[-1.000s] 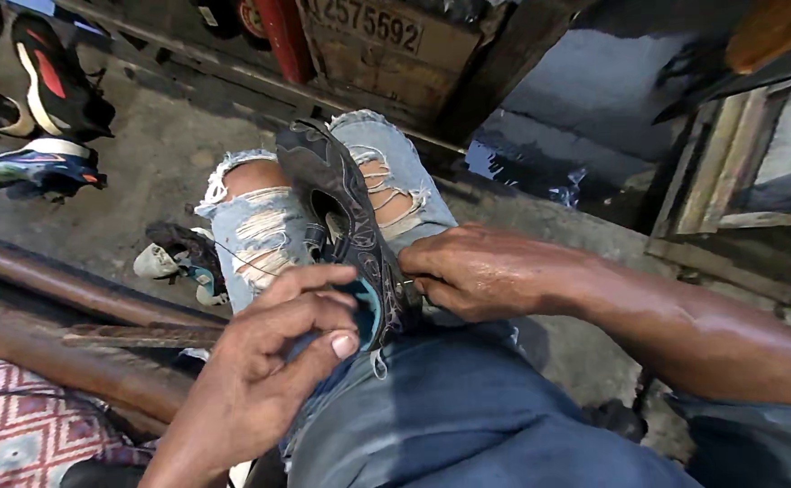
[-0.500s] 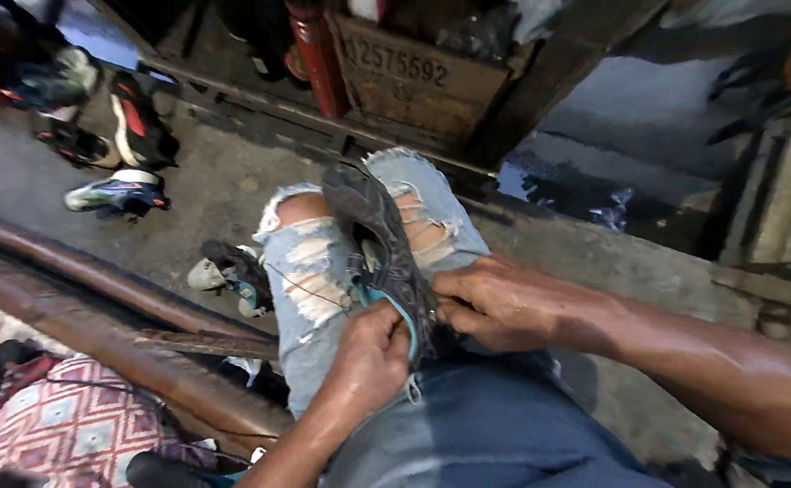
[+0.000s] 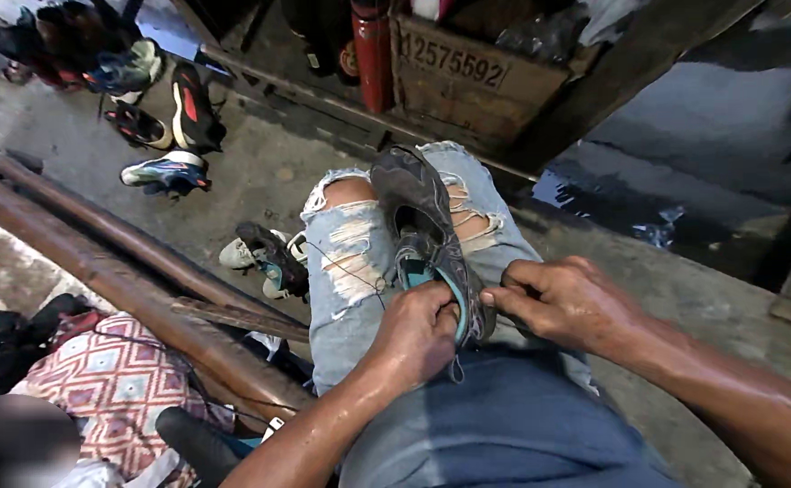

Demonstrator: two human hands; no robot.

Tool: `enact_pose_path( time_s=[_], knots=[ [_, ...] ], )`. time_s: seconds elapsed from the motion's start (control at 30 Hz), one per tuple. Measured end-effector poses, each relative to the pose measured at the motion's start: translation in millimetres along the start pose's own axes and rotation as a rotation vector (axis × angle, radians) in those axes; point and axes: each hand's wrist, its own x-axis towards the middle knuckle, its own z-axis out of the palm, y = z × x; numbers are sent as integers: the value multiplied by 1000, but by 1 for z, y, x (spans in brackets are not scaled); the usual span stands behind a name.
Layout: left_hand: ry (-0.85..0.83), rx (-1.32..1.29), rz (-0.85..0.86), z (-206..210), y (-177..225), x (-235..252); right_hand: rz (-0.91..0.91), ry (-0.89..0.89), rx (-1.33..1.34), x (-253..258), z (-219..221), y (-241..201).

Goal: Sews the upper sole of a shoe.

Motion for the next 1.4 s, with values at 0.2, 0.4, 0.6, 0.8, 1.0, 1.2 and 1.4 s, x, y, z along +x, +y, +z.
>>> enact_pose_path(
  time_s=[0.2, 0.4, 0.6, 0.8, 1.0, 1.2, 1.4],
  knots=[
    [-22, -25, 7, -1, -2, 0, -18, 105, -13, -6, 5, 5],
    [9, -23, -47, -3, -8, 1, 127, 275, -119, -4, -11, 20],
    [90, -137, 18, -1, -19, -2, 195, 274, -85, -15, -6, 27],
    [123, -227, 30, -1, -23, -5, 141, 252, 112, -20, -9, 20],
    [121, -186, 53, -5, -24, -9, 119, 21, 269, -19, -8, 16],
    [40, -328, 13, -26, -27, -14, 150, -381, 784, -25, -36, 29],
    [-50, -369, 67, -24, -22, -17, -137, 71, 555, -9, -29, 13]
  ],
)
